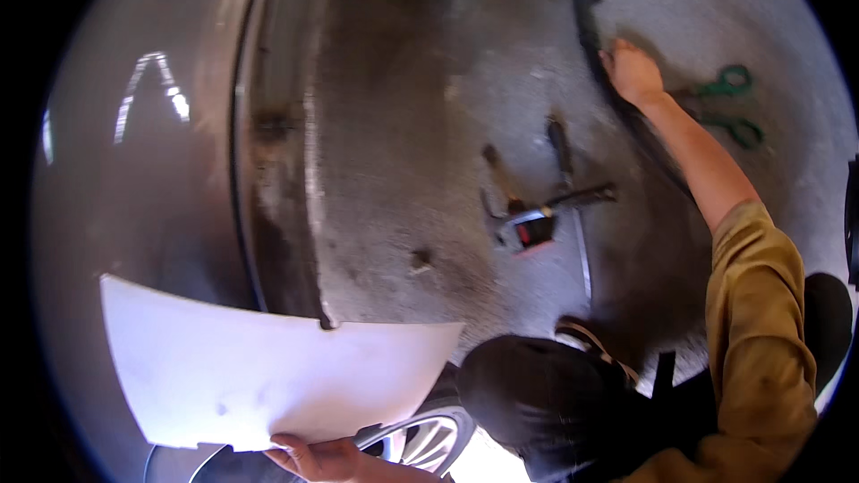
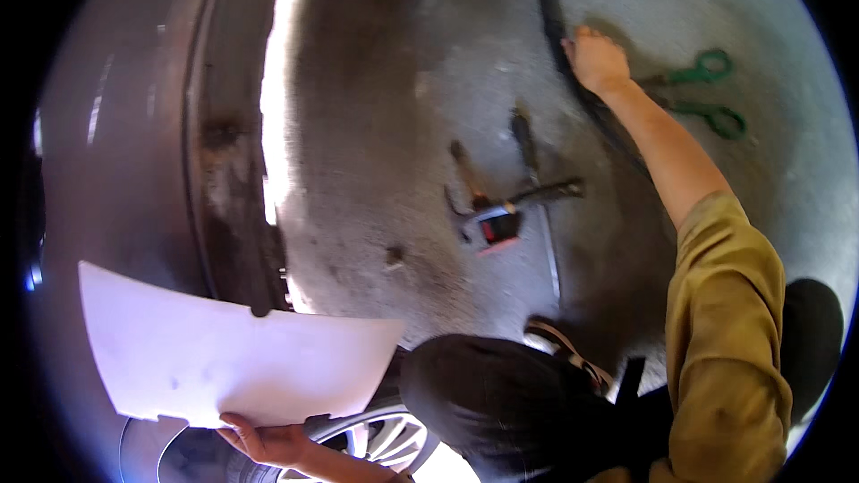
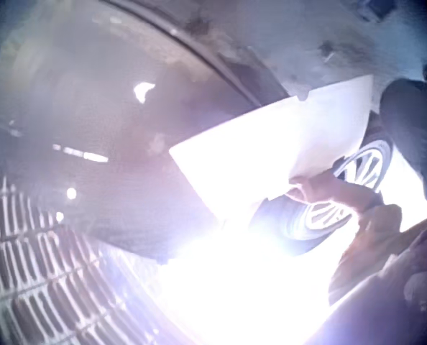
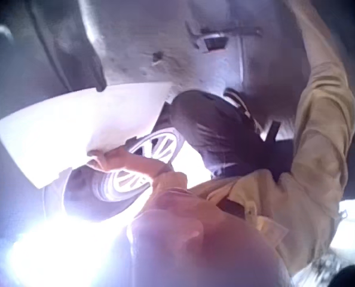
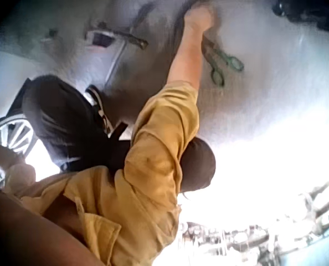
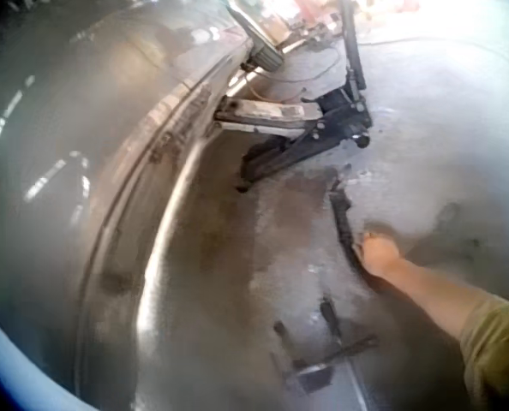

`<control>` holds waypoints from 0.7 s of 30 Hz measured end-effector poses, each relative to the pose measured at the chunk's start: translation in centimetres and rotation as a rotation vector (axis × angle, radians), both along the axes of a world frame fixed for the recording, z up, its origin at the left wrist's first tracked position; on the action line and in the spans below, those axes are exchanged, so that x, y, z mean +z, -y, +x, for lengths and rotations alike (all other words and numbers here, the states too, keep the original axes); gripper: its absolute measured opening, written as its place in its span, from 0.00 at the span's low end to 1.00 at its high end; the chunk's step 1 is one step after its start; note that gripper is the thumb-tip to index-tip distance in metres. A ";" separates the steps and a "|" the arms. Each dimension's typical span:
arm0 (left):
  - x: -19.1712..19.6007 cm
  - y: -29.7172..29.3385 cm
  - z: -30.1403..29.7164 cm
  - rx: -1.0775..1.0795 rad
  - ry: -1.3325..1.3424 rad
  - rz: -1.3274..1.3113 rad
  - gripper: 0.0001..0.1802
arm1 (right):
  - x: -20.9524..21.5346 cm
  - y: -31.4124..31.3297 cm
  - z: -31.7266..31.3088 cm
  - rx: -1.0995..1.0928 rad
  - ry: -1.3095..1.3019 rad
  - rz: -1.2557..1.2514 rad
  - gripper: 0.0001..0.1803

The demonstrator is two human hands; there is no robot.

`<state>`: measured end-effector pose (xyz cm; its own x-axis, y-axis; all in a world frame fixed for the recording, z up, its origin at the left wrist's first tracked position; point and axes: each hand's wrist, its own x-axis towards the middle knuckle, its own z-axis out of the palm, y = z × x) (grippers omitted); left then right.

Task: The person welds a section of a car's body panel using a handheld welding torch while holding a white sheet as a shield. They periodically stop to tap the weld with a hammer to remove slag or check the joint.

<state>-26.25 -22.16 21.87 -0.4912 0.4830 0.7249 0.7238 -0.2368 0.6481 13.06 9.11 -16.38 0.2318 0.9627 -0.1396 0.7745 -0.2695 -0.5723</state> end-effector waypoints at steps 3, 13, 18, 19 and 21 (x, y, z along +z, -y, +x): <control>-0.4 0.0 0.1 0.047 0.055 0.023 0.27 | 0.8 4.9 -2.4 0.235 0.120 -0.029 0.26; -5.5 -7.7 5.8 -0.366 0.320 0.112 0.24 | 7.8 3.8 -0.4 0.254 0.055 -0.066 0.22; -6.9 -8.0 6.0 -0.156 -0.139 0.048 0.28 | 12.8 10.2 6.5 0.673 0.233 -0.391 0.20; -6.8 -7.8 5.9 -0.141 -0.084 0.049 0.27 | 12.6 12.7 8.5 0.776 0.302 -0.488 0.19; -7.6 -7.9 6.4 -0.127 -0.154 0.011 0.24 | 10.1 18.1 12.5 1.027 0.475 -0.773 0.19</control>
